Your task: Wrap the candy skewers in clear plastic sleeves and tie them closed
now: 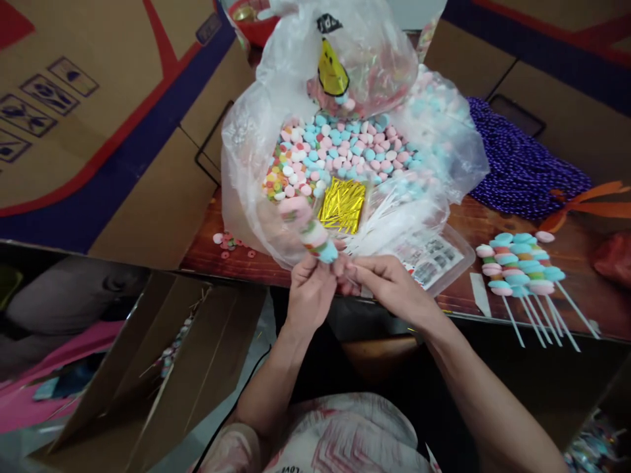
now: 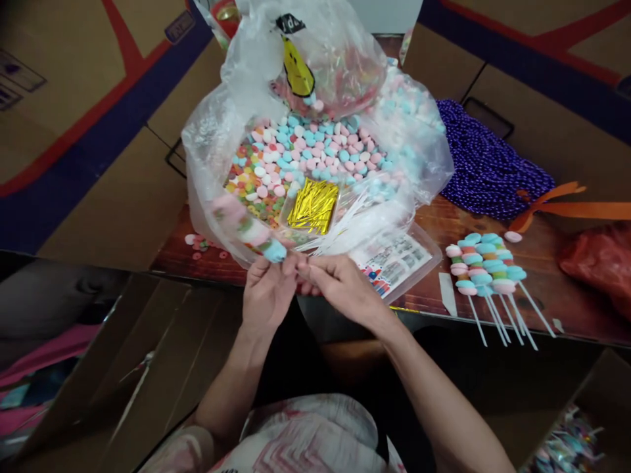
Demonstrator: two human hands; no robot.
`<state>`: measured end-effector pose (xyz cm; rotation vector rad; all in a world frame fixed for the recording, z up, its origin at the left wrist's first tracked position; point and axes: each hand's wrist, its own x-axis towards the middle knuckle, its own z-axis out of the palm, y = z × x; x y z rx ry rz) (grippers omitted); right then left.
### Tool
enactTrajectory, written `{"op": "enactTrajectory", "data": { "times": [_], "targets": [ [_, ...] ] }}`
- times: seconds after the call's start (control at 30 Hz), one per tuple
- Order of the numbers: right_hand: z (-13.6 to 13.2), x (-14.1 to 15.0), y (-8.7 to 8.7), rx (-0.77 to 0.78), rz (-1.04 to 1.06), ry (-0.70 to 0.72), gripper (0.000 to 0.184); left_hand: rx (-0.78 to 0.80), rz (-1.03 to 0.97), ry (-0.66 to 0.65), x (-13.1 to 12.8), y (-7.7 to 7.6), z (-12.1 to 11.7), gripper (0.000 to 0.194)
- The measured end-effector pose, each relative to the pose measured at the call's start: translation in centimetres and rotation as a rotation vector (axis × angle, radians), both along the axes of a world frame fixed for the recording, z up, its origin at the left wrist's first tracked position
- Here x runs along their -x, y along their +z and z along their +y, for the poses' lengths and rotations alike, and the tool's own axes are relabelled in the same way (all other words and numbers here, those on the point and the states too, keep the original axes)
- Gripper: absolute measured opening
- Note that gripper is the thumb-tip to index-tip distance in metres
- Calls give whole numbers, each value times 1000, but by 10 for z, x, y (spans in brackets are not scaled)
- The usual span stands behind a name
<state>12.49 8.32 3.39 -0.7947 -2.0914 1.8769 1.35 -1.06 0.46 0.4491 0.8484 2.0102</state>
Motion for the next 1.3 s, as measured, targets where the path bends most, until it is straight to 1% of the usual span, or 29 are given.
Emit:
{"op": "enactTrajectory", "data": {
  "times": [0.03, 0.07, 0.1, 0.13, 0.17, 0.2, 0.23, 0.3, 0.4, 0.5, 0.6, 0.7, 0.8, 0.97, 1.1, 1.2, 1.27, 1.3],
  "targets": [
    [11, 10, 0, -251, -65, -46, 34, 0, -16, 99, 6, 1, 0, 28],
    [22, 21, -2, -509, -145, -134, 28, 10, -30, 166, 12, 2, 0, 27],
    [32, 32, -4, -732, -240, -186, 25, 29, -45, 197, 16, 2, 0, 26],
    [41, 43, -8, -909, -335, -194, 25, 56, -60, 200, 19, 1, -1, 25],
    [49, 54, -12, -1041, -414, -168, 26, 86, -75, 188, 22, 1, -1, 24],
    [55, 63, -15, -1137, -477, -121, 27, 109, -89, 169, 23, -1, -1, 22],
    [60, 71, -19, -1203, -521, -73, 29, 126, -102, 150, 23, -2, -1, 22],
    [65, 80, -25, -1281, -568, 2, 31, 131, -126, 133, 23, -5, -1, 22],
    [70, 85, -28, -1336, -601, 57, 31, 117, -150, 145, 23, -6, 0, 29],
    [73, 85, -25, -1366, -621, 74, 31, 112, -159, 164, 24, -4, 2, 32],
    [75, 82, -20, -1332, -624, 78, 31, 114, -178, 171, 25, -2, 3, 33],
    [76, 81, -15, -1298, -628, 109, 31, 124, -202, 205, 27, -3, 3, 34],
    [77, 82, -14, -1321, -640, 157, 31, 151, -205, 246, 28, -4, 2, 33],
    [79, 87, -16, -1379, -628, 239, 31, 174, -194, 268, 27, -5, 2, 28],
    [81, 87, -14, -1397, -604, 289, 33, 176, -153, 301, 27, -4, 4, 23],
    [84, 84, -11, -1357, -550, 258, 31, 178, -93, 323, 28, -4, 7, 23],
    [85, 79, -10, -1277, -484, 177, 29, 178, -57, 348, 28, -5, 10, 27],
    [85, 76, -10, -1218, -425, 112, 28, 175, -42, 365, 28, -6, 12, 29]
  ]
}}
